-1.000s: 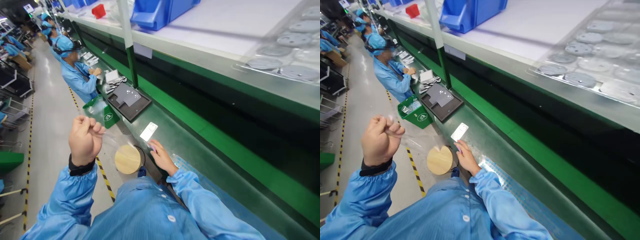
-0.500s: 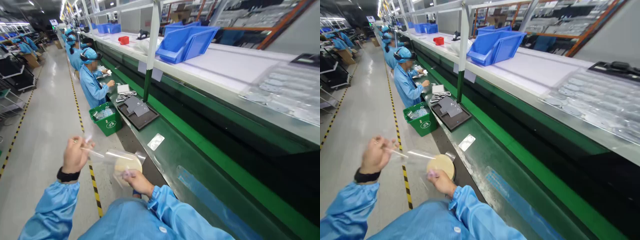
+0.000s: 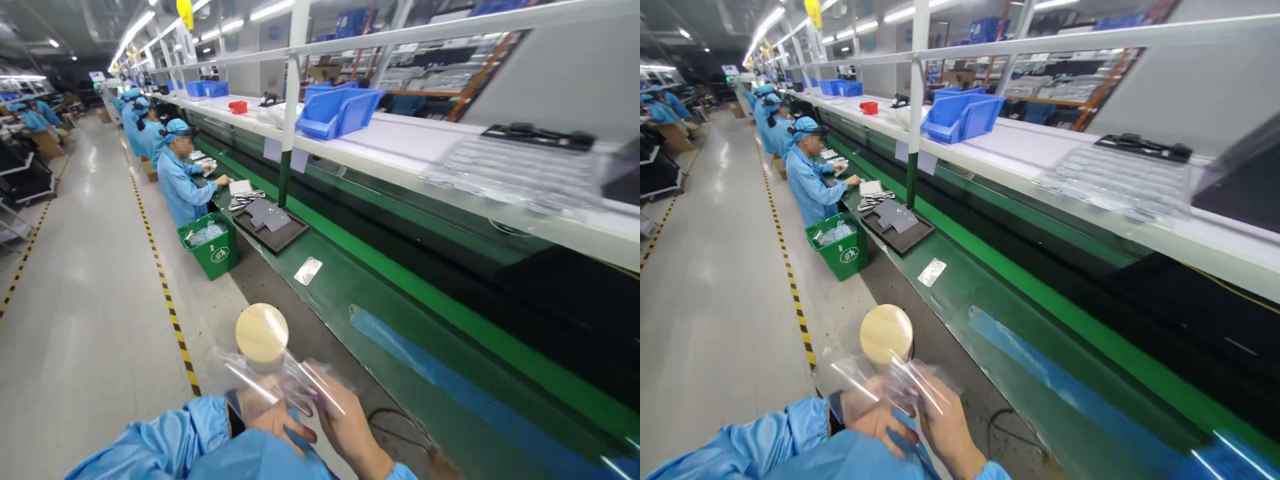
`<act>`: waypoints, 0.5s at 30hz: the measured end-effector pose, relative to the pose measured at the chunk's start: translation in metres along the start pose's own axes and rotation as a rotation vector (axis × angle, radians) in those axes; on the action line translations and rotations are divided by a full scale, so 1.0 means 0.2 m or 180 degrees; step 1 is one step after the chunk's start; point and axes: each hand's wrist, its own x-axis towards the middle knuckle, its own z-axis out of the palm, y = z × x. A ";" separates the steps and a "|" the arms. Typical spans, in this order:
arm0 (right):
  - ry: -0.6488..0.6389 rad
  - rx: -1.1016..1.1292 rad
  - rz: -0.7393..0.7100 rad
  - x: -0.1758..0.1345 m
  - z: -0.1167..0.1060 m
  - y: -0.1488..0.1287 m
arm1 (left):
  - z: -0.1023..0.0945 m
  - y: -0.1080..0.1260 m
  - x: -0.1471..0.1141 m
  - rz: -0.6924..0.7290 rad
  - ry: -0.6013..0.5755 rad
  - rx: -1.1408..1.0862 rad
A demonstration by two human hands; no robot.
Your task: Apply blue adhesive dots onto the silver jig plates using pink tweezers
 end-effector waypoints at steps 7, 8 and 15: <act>-0.0302 -0.0058 -0.0251 -0.04 0.13 -0.25 | -0.06 -0.02 -0.11 0.0008 0.0274 0.0301; -0.0418 -0.0064 -0.0254 -0.01 0.14 -0.26 | -0.07 -0.01 -0.12 0.0185 0.0448 0.0279; -0.1559 -0.0361 0.0037 0.28 0.17 -0.30 | -0.20 0.15 -0.11 0.1057 0.1290 0.0272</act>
